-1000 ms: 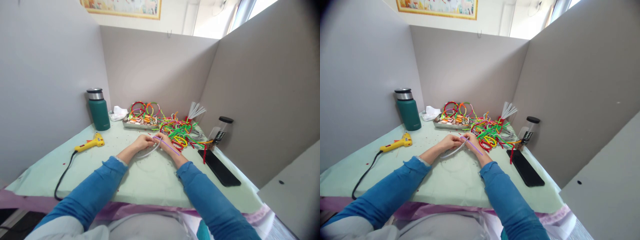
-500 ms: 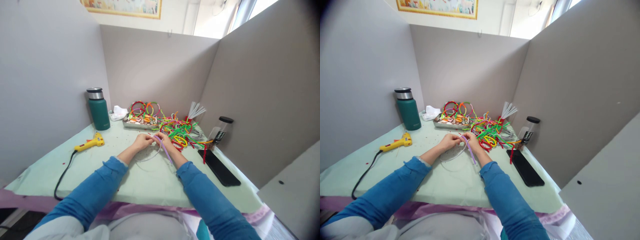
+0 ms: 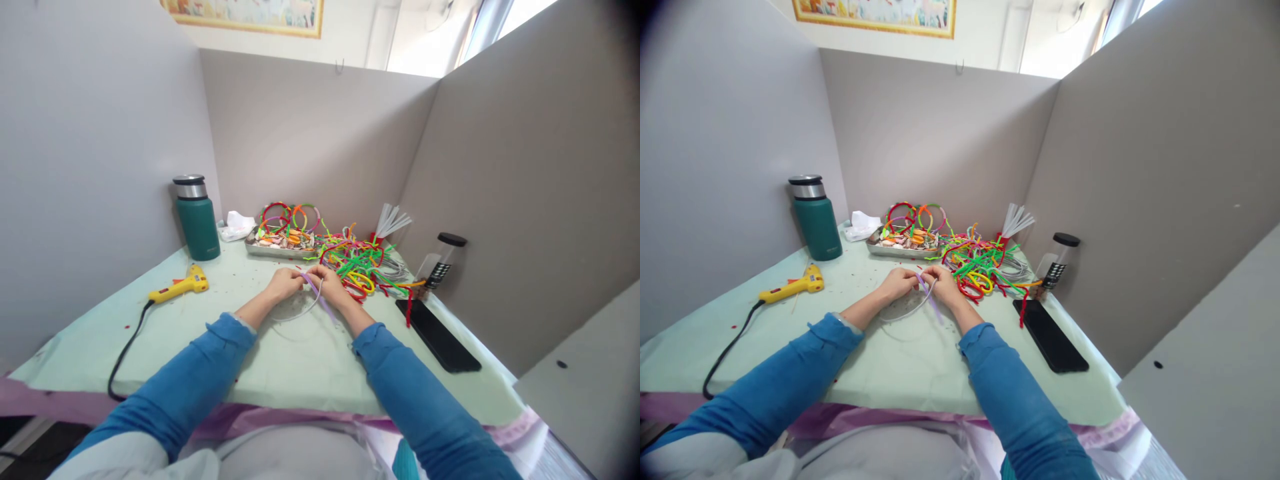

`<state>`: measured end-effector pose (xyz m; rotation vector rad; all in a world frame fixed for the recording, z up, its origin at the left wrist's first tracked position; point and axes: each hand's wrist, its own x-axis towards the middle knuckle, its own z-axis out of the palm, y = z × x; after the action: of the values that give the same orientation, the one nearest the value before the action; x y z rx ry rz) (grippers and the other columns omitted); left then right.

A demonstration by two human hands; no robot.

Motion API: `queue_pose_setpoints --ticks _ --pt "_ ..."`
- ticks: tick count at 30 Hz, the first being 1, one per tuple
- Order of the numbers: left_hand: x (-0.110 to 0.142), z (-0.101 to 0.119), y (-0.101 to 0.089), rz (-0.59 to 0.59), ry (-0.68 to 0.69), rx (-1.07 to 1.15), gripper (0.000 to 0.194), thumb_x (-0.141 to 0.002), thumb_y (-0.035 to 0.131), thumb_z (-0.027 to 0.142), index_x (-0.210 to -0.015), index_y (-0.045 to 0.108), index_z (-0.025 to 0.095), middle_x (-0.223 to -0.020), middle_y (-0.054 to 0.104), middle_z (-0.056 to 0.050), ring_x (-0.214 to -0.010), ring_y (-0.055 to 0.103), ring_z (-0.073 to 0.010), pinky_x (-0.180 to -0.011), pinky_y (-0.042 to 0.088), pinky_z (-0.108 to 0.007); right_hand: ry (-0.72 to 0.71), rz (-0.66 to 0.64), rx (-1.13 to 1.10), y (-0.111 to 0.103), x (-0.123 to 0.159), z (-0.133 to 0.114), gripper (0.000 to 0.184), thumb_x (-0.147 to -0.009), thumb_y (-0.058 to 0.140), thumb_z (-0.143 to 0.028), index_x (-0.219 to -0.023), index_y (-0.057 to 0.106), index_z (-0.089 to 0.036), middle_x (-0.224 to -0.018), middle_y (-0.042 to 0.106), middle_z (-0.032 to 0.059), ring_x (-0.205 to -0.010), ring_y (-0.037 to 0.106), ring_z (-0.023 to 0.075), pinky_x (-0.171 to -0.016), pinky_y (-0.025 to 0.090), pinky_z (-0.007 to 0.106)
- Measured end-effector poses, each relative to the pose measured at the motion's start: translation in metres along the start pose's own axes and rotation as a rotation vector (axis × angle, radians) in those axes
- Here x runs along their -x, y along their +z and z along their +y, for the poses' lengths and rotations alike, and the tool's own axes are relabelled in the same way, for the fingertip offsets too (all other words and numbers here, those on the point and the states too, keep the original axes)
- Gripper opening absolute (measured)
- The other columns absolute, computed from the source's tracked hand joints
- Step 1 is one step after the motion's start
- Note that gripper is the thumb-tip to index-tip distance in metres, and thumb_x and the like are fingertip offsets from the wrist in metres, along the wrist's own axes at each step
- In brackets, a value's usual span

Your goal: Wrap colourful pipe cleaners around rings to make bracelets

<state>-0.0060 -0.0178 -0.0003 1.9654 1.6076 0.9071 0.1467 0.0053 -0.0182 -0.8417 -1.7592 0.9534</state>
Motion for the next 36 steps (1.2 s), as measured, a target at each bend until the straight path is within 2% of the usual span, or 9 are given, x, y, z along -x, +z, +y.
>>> queue_pose_setpoints --ticks 8,20,27,31,36 --pt "-0.004 -0.005 0.001 0.015 0.03 -0.007 0.03 -0.072 0.048 0.033 -0.069 0.071 0.013 -0.058 0.061 -0.003 -0.061 0.053 -0.0158 -0.058 0.035 -0.024 0.031 0.01 -0.016 0.003 0.002 -0.003 0.017 -0.069 0.061 -0.033 -0.073 0.059 -0.016 -0.062 0.056 -0.0012 -0.058 0.049 0.0116 -0.054 0.038 0.024" --pt "-0.003 -0.005 0.002 0.018 0.03 -0.021 0.03 -0.07 0.047 0.032 -0.068 0.069 0.012 -0.056 0.058 -0.002 -0.058 0.049 -0.0142 -0.054 0.033 -0.023 -0.07 -0.027 0.08 0.002 0.003 -0.004 0.017 -0.071 0.06 -0.032 -0.077 0.058 -0.017 -0.069 0.058 0.0001 -0.064 0.05 0.0125 -0.06 0.04 0.025" --pt "-0.004 -0.009 0.003 0.037 0.07 0.008 0.028 -0.07 0.049 0.031 -0.071 0.069 0.011 -0.058 0.058 -0.002 -0.059 0.049 -0.0136 -0.054 0.034 -0.023 -0.062 0.017 0.093 0.003 0.0 0.004 0.016 -0.071 0.059 -0.031 -0.077 0.058 -0.016 -0.068 0.058 -0.0001 -0.062 0.05 0.0121 -0.061 0.04 0.026" --pt "-0.004 -0.009 0.003 0.03 0.081 0.029 0.029 -0.071 0.049 0.031 -0.071 0.069 0.011 -0.056 0.058 -0.002 -0.057 0.049 -0.0133 -0.052 0.034 -0.022 -0.057 0.055 0.055 0.003 -0.002 0.01 0.021 -0.071 0.061 -0.035 -0.081 0.058 -0.017 -0.069 0.059 0.0002 -0.062 0.052 0.0127 -0.059 0.041 0.025" --pt "-0.004 -0.009 0.003 0.017 0.094 0.074 0.03 -0.073 0.05 0.034 -0.072 0.069 0.011 -0.06 0.061 -0.003 -0.056 0.05 -0.0125 -0.051 0.035 -0.021 -0.026 0.036 0.051 0.002 -0.001 0.007 0.023 -0.073 0.058 -0.039 -0.078 0.059 -0.016 -0.062 0.057 0.0001 -0.059 0.051 0.0127 -0.055 0.04 0.024"
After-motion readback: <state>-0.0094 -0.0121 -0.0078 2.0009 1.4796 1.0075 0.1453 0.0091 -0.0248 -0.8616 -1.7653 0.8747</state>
